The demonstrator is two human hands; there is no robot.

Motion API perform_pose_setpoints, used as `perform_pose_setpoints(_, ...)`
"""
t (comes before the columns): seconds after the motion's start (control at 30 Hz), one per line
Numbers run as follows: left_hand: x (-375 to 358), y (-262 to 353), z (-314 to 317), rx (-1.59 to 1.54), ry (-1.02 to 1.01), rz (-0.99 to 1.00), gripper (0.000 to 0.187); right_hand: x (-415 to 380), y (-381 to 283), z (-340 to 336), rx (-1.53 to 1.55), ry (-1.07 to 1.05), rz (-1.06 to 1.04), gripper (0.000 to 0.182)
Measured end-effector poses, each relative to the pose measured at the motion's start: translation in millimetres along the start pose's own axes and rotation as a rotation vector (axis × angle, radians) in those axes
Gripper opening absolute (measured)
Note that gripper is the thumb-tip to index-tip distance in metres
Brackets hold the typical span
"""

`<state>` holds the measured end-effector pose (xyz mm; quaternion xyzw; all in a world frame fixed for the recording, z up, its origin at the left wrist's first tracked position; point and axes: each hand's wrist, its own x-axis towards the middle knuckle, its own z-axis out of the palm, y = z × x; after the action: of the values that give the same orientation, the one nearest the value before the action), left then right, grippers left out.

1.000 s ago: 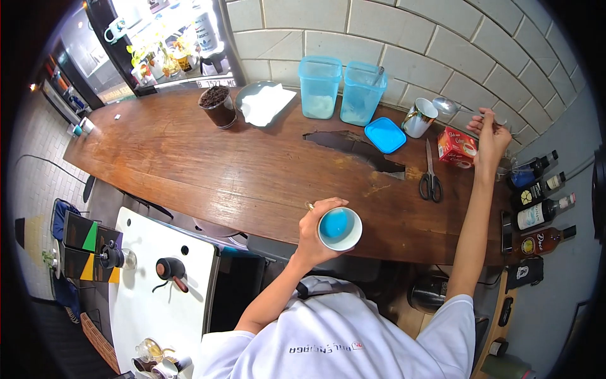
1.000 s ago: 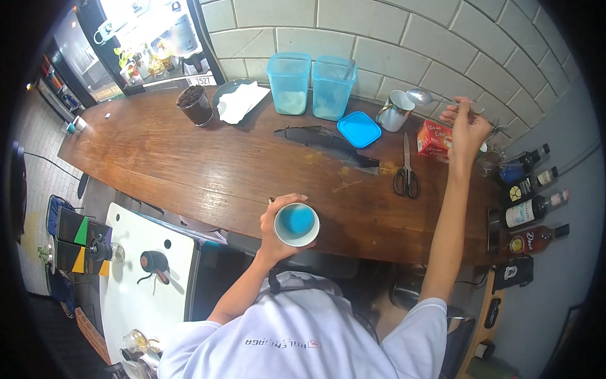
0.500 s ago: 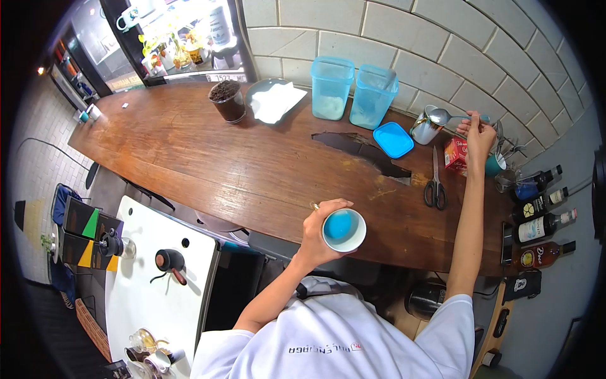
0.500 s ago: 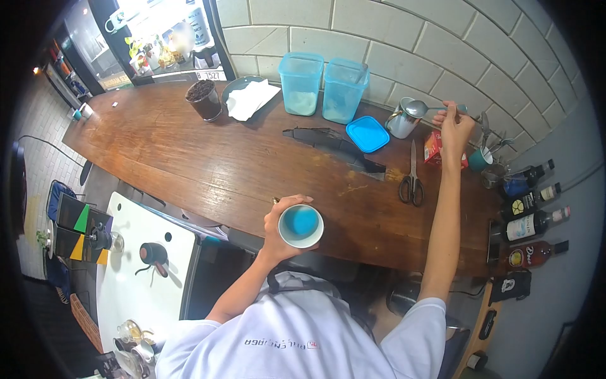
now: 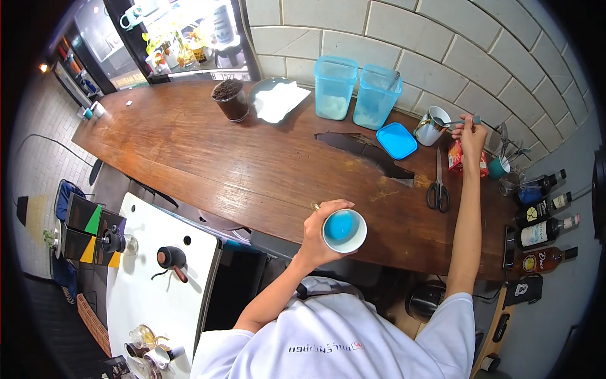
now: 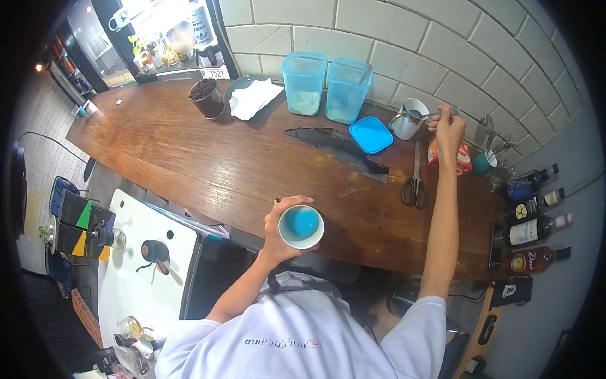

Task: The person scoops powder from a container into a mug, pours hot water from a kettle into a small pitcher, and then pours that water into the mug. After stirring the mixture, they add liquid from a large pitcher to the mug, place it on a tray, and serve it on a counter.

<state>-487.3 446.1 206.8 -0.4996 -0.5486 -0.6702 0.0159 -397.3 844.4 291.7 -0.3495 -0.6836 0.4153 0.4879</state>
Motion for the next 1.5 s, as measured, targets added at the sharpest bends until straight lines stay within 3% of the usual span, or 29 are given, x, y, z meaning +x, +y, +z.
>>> perform_pose_setpoints(0.5, 1, 2, 0, 0.025, 0.006, -0.014, 0.084, 0, 9, 5, -0.009, -0.055, 0.049, 0.038)
perform_pose_setpoints(0.87, 4, 7, 1, 0.069, 0.012, -0.048, 0.080, -13, -10, -9, 0.009, -0.076, 0.063, 0.032)
perform_pose_setpoints(1.13, 10, 13, 3, 0.031, 0.060, -0.224, 0.079, -46, -24, -31, 0.036, -0.095, 0.083, 0.029)
perform_pose_setpoints(1.27, 13, 12, 4, 0.035, 0.063, -0.228, 0.078, -95, -51, -27, 0.034, -0.200, 0.076, 0.028)
perform_pose_setpoints(1.47, 23, 17, 2, 0.071, 0.035, -0.260, 0.073, -178, -80, -8, 0.033, -0.712, 0.069, 0.031)
perform_pose_setpoints(1.5, 22, 17, 2, 0.060, 0.047, -0.258, 0.071, -188, -85, -5, 0.033, -0.709, 0.070, 0.031)
